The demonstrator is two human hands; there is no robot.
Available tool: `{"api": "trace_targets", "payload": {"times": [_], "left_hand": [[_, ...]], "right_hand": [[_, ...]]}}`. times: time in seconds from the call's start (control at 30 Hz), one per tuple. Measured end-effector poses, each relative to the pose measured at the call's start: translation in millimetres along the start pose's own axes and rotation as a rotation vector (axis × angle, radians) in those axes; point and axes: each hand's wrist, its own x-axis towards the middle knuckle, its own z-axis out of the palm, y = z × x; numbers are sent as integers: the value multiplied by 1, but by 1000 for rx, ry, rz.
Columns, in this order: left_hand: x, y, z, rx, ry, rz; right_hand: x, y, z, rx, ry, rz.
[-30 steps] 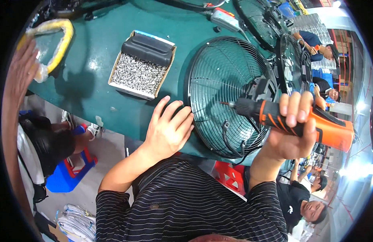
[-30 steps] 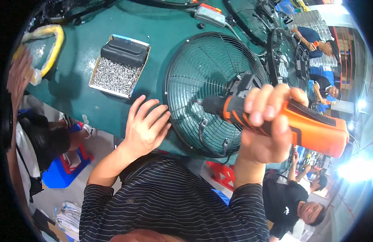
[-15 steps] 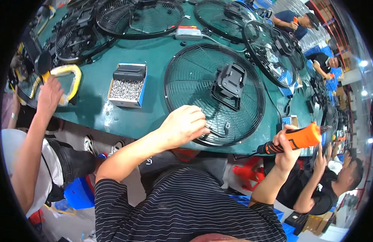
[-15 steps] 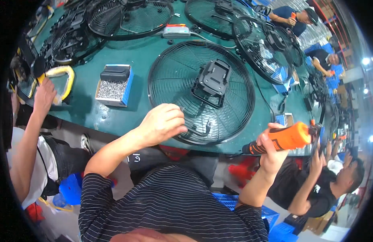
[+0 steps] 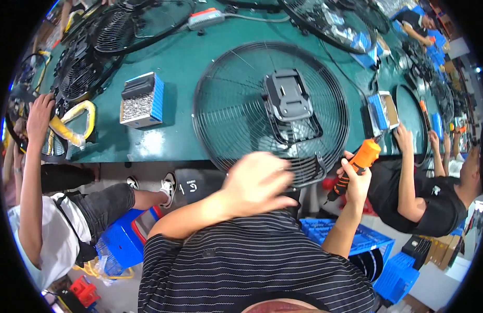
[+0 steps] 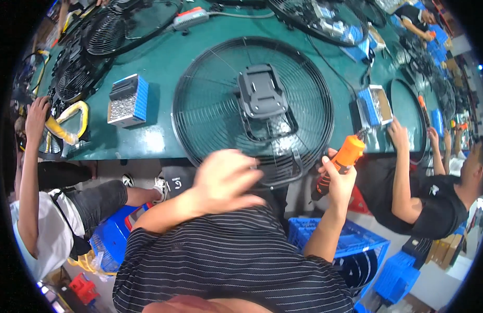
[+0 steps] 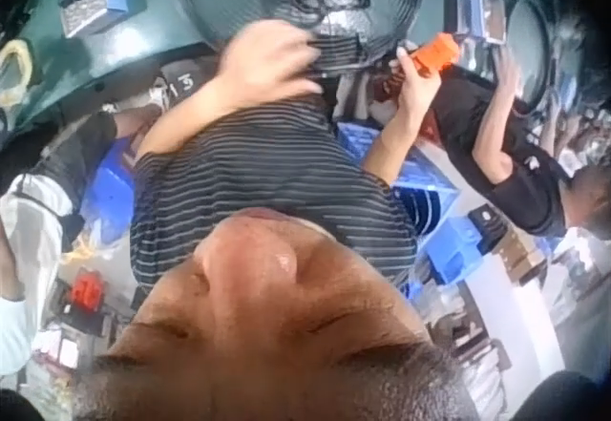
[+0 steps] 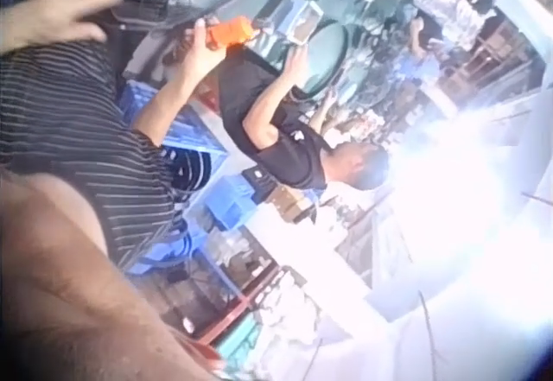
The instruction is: Assembling the outer grilles and components of industrial fans.
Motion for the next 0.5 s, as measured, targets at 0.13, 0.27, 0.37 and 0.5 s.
{"api": "trace_targets", "payload": {"times": [0.13, 0.27, 0.37, 0.5], "left_hand": [[-76, -21, -62, -142, 270, -820], [-111, -47, -68, -1315, 473, -1399], [-110, -53, -56, -1689, 475, -1264], [-92, -32, -56, -1406, 387, -1261]], "right_hand": [[-11, 23, -5, -27, -32, 66], [-10, 38, 0, 117, -36, 112], [-5, 40, 1, 160, 8, 114], [-3, 36, 0, 204, 28, 71]]}}
